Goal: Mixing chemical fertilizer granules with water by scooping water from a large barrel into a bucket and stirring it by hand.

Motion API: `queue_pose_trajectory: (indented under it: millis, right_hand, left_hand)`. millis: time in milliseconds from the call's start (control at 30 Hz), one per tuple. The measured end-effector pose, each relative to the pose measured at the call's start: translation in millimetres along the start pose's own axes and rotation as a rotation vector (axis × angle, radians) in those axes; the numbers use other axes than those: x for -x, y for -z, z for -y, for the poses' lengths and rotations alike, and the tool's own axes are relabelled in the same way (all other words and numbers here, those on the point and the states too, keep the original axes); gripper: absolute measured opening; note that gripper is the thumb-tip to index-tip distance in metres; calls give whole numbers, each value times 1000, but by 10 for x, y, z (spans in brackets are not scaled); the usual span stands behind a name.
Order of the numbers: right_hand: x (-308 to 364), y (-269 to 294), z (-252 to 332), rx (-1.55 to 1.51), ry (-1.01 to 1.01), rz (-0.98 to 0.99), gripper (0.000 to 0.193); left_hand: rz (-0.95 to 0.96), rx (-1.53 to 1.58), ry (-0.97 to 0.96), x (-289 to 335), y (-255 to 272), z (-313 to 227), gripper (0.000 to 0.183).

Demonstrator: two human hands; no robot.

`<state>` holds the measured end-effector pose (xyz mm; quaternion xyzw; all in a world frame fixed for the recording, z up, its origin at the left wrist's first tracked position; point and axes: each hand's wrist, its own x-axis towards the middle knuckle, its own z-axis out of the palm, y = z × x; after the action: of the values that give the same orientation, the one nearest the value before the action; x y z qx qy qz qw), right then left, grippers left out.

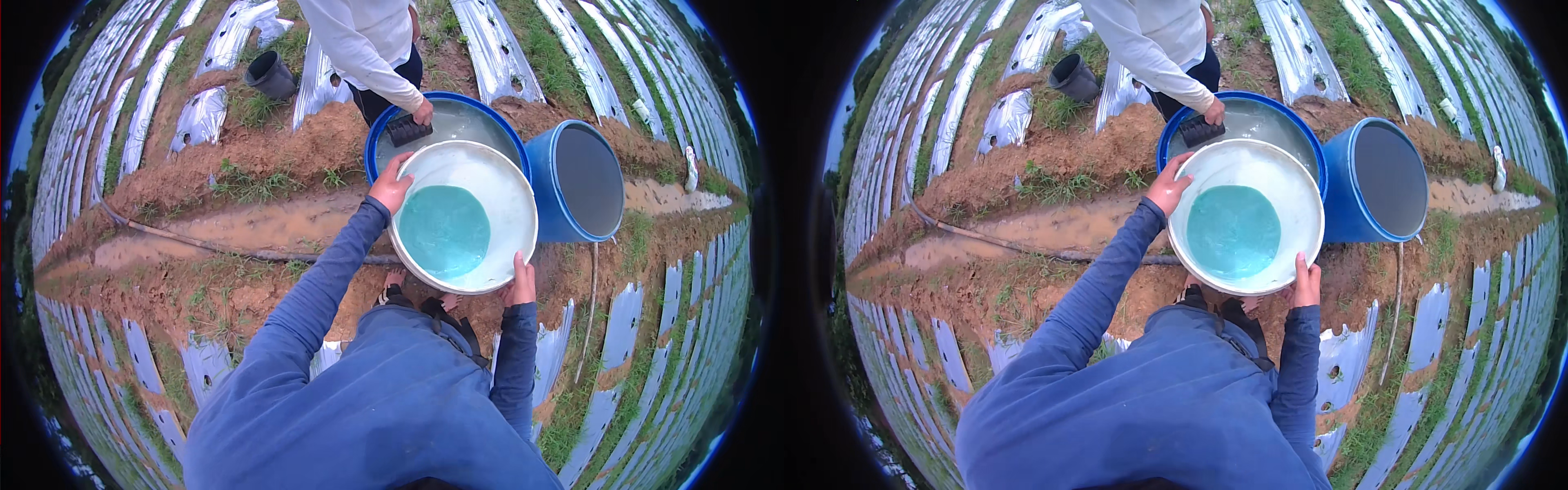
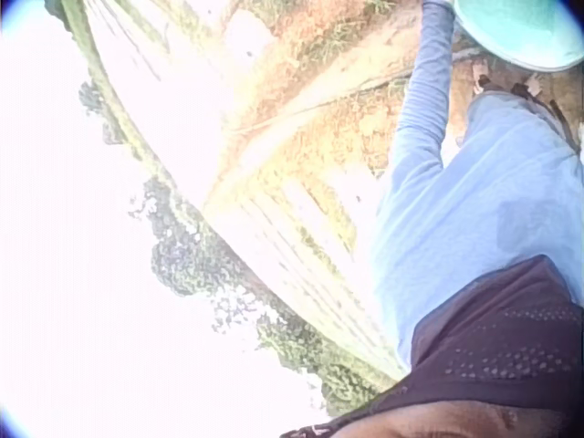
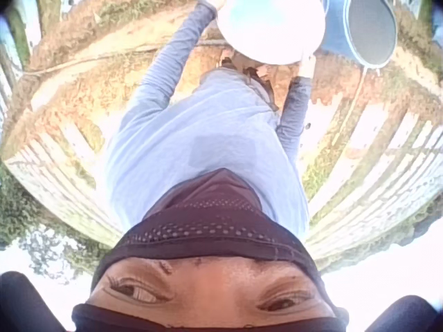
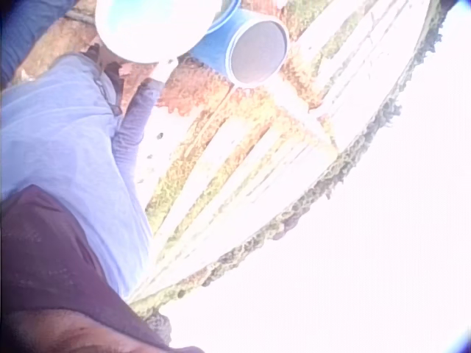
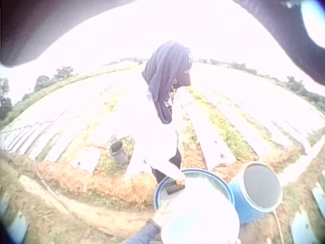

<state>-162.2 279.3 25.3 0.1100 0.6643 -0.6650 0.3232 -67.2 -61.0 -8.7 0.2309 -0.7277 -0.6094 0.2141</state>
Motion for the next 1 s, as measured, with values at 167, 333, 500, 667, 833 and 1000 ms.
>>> queue_pose_trajectory:
  millis: [167, 333, 500, 667, 833, 1000]
  right_hand:
    - [312, 98, -58, -88, 37, 52, 47]
    - [601, -161, 258, -284, 152, 8, 28]
    - [868, 14, 584, -196, 160, 156, 20]
    - [918, -124, 571, -1, 174, -15, 28]
    - [672, 91, 290, 129, 182, -212, 35]
    - [403, 165, 166, 124, 106, -268, 35]
  left_hand:
    - [16, 84, 8, 25, -98, -68, 54]
    - [17, 338, 263, 259, -19, -64, 60]
    - [91, 403, 472, 269, -147, 269, 50]
    - [31, 216, 469, 396, -487, 597, 42]
    - [-46, -11, 124, 805, -705, 415, 34]
    - [-38, -85, 8, 1230, -850, 451, 30]
